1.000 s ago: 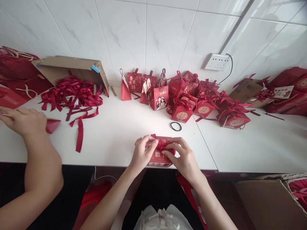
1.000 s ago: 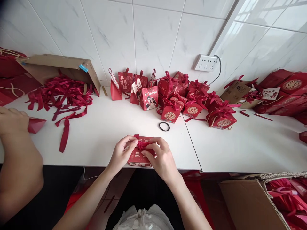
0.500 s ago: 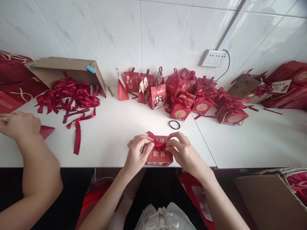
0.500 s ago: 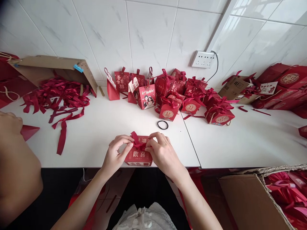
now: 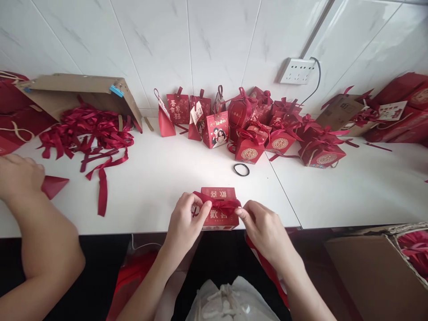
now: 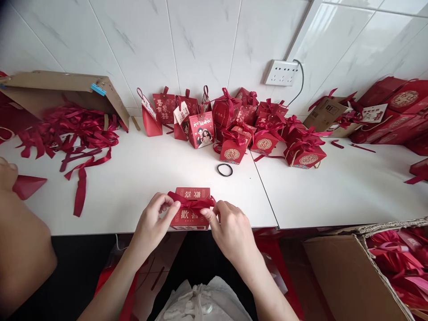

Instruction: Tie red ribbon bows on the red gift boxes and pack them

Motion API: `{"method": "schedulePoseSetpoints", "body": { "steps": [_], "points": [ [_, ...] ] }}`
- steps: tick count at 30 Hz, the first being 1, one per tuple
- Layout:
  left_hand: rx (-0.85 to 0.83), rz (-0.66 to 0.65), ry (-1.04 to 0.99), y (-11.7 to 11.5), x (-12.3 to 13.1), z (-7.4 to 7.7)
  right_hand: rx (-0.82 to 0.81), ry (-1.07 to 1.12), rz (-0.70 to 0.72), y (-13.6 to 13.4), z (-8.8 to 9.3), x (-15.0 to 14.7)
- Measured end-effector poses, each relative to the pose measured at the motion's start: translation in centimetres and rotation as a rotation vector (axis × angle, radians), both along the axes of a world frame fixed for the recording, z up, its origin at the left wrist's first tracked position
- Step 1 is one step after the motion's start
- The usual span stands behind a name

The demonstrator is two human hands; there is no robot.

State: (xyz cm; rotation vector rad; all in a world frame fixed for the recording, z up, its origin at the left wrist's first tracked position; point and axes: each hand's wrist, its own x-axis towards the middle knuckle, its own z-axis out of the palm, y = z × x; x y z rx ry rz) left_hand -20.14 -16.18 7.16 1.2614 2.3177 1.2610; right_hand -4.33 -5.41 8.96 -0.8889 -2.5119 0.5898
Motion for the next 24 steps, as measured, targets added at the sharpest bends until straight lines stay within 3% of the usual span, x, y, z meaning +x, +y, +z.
{"method": "schedulePoseSetpoints", "body": {
  "steps": [7,13,21,24],
  "points": [
    [-0.034,-0.058,-0.046,0.0,0.1,0.2,-0.237,0.044,-0.043,-0.7,-1.1,-1.7],
    [-0.037,-0.056,-0.066,-0.2,0.1,0.0,-0.521,0.067,0.077,0.9,-1.2,-1.4],
    [-0.037,-0.086,-0.12,-0.2,0.0,0.3,-0.605,0.137,0.035,1.0,-1.5,-1.8],
    [-0.044,-0.111,-0.15,-0.2,-0.3,0.3,-0.707,0.164,0.069,1.6,-1.9,-1.9]
  ]
}}
